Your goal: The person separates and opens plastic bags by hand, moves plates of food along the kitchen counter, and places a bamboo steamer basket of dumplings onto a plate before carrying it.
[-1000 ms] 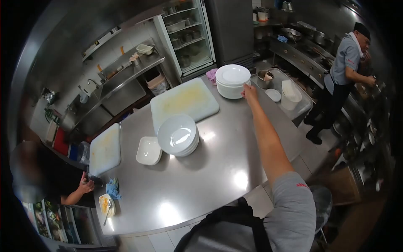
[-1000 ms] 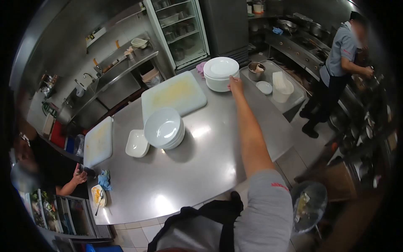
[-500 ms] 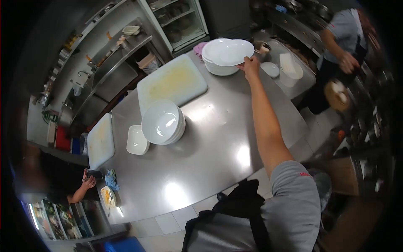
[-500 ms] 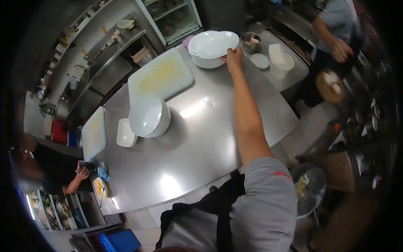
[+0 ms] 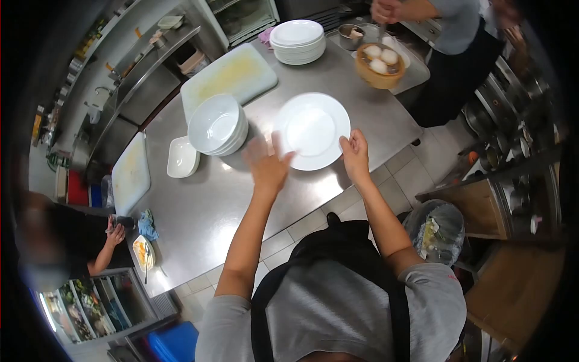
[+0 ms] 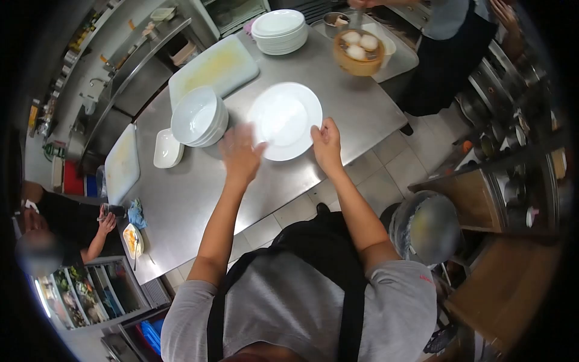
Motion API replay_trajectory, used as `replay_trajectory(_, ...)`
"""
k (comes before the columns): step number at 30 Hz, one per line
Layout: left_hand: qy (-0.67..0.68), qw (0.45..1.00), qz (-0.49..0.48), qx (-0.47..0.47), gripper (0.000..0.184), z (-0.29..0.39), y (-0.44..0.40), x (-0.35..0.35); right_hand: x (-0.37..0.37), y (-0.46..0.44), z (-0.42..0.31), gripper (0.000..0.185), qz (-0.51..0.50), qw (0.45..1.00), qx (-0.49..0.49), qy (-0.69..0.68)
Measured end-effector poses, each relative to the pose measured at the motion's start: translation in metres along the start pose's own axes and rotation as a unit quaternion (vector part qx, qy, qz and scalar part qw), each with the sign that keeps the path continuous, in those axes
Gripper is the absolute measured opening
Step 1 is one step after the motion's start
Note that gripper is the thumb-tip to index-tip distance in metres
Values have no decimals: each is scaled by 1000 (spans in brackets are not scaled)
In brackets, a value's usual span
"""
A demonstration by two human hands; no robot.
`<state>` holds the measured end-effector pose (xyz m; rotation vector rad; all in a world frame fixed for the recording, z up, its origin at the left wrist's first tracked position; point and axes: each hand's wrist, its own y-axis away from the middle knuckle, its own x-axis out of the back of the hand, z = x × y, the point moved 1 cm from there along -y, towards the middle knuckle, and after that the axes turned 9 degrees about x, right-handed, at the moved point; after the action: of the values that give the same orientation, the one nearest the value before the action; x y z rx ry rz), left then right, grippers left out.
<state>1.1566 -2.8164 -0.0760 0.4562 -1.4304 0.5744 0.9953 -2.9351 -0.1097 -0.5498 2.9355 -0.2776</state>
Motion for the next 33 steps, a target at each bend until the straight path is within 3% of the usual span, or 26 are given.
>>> replay_trajectory(1,1,1000,1,-10,59,-7,6,-14,11,6,10,16,9,1000,3,2)
replay_trajectory(3,-27,995,34,88,59,-19,15,-39,32,10,30,12,82,987,-96,-99)
replay_trajectory(5,7,998,40,43,59,-3,36,-29,49,6,49,5,99,983,-94,-125)
replay_trajectory(7,36,998,44,2,58,3,56,-28,63,-3,62,13,166,979,-72,-91)
replay_trajectory(8,121,993,-14,-9,56,3,64,-31,68,-10,66,28,164,980,-80,-81)
replay_trajectory(9,204,976,-71,-20,54,1,71,-35,73,-16,69,28,163,980,-78,-82)
replay_trajectory(11,226,971,-69,-36,50,-12,84,-45,79,-29,71,33,244,963,-94,-63)
replay_trajectory(13,248,965,-70,-49,47,-25,93,-44,93,-43,70,39,196,973,-73,-96)
replay_trajectory(15,343,930,-135,12,40,-34,102,-36,100,-53,74,51,193,974,-65,-101)
replay_trajectory(19,361,924,-118,50,36,-58,116,-47,98,-60,69,48,183,978,-80,-63)
replay_trajectory(26,497,854,-91,121,31,-65,125,-50,77,-51,68,38,122,985,-105,-67)
replay_trajectory(30,596,792,-44,128,35,-77,119,-50,51,-50,67,38,-18,990,-87,-112)
replay_trajectory(33,619,767,-69,155,45,-87,125,-27,-9,-24,14,37,-134,971,-91,-174)
